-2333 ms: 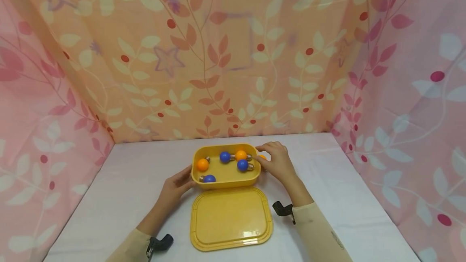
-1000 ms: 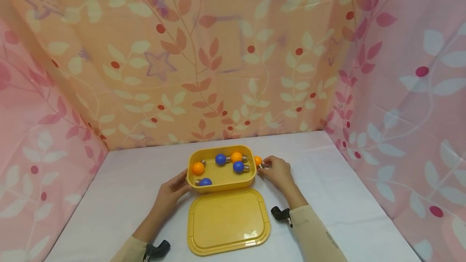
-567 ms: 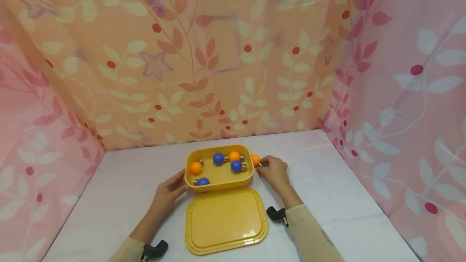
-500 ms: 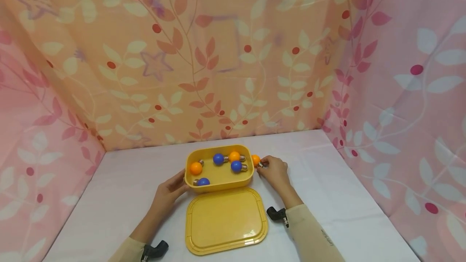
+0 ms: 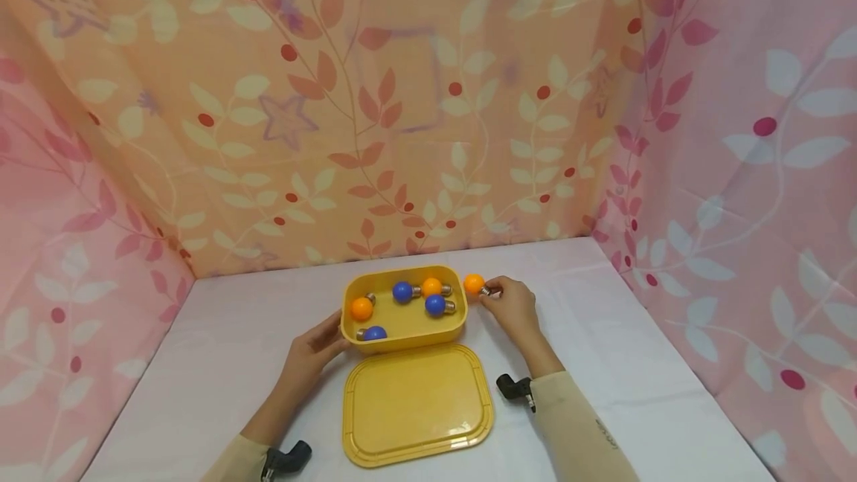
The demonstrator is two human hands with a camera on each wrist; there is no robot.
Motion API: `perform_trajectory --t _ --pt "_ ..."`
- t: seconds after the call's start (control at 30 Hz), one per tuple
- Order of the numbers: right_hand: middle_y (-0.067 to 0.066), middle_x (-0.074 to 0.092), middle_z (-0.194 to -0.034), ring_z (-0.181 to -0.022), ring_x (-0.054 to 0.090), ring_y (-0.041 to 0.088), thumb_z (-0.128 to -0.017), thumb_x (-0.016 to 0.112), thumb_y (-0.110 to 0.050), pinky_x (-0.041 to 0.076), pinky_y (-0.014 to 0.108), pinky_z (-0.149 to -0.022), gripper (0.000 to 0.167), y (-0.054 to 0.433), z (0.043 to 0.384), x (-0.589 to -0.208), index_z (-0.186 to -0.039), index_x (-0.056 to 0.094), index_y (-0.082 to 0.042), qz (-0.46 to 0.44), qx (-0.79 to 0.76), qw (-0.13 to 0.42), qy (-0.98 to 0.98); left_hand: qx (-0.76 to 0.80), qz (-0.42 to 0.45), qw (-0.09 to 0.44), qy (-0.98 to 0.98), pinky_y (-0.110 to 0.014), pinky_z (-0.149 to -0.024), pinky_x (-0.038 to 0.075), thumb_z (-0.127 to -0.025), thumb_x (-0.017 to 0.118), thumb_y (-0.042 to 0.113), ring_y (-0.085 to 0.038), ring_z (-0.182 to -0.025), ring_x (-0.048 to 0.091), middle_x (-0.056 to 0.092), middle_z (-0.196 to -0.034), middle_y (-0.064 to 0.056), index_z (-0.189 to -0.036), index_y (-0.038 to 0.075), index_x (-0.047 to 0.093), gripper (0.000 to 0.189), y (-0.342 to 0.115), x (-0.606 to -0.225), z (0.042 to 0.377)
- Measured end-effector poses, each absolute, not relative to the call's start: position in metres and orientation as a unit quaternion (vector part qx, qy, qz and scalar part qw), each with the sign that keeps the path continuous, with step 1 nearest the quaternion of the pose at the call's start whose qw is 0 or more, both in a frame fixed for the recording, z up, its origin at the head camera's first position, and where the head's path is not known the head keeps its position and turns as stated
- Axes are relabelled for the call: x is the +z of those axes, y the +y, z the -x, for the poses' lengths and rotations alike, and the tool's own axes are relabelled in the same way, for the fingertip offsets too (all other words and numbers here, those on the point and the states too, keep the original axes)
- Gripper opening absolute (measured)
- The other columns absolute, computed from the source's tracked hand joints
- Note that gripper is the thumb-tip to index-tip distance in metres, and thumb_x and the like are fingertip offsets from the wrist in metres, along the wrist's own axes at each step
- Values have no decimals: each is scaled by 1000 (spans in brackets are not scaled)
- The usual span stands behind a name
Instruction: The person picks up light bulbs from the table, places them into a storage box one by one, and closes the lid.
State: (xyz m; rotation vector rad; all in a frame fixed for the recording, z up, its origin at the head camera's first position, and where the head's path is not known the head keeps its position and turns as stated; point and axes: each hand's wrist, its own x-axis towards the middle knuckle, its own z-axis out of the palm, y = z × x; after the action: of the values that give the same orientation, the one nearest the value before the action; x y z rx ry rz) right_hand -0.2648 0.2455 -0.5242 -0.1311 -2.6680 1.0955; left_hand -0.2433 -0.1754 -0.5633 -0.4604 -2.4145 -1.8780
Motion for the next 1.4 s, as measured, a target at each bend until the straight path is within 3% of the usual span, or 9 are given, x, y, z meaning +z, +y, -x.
perform_trajectory --t 0.13,0.3,0.4,0.57,0.77,1.03,1.4 --pt "9 73 -109 -103 62 31 -90 80 -29 52 47 -94 34 250 262 -514 -117 72 -9 43 386 137 -911 -607 154 17 -779 -15 -107 44 -90 80 32 -18 -140 51 53 -153 5 -150 23 55 65 -174 -564 243" --pt "11 74 -110 -102 62 33 -90 80 -25 53 48 -91 34 249 265 -495 -118 72 -6 11 369 149 -917 -604 151 21 -782 -25 -110 46 -90 80 31 -16 -139 52 54 -152 7 -149 26 56 64 -174 -566 244" --pt "10 75 -109 -101 64 33 -90 81 -25 54 48 -89 34 246 269 -479 -117 73 -7 -22 356 148 -922 -606 144 19 -782 -24 -109 47 -91 80 30 -17 -139 52 54 -152 7 -149 26 56 63 -175 -566 244" --pt "7 75 -108 -103 64 35 -90 81 -25 54 47 -89 31 242 278 -450 -115 74 -9 -83 337 121 -930 -606 152 20 -780 -25 -109 47 -89 80 37 -17 -139 52 53 -153 7 -149 27 55 65 -176 -564 245" --pt "2 74 -107 -99 61 26 -88 83 -22 54 42 -89 26 234 291 -421 -111 75 -13 -150 318 85 -932 -604 151 21 -782 -28 -109 47 -89 80 40 -16 -139 53 53 -152 8 -149 28 56 66 -176 -564 245" --pt "-7 72 -103 -99 60 19 -88 83 -22 54 45 -94 22 214 308 -394 -109 75 -21 -216 263 41 -939 -609 150 15 -779 -32 -111 46 -91 80 31 -16 -141 51 52 -153 8 -149 26 55 63 -177 -562 246" --pt "-13 72 -105 -105 63 17 -90 81 -27 55 42 -99 19 174 328 -387 -108 76 -26 -294 175 -40 -939 -605 150 17 -782 -36 -111 46 -90 79 39 -18 -141 51 52 -153 8 -150 28 54 66 -178 -562 243"
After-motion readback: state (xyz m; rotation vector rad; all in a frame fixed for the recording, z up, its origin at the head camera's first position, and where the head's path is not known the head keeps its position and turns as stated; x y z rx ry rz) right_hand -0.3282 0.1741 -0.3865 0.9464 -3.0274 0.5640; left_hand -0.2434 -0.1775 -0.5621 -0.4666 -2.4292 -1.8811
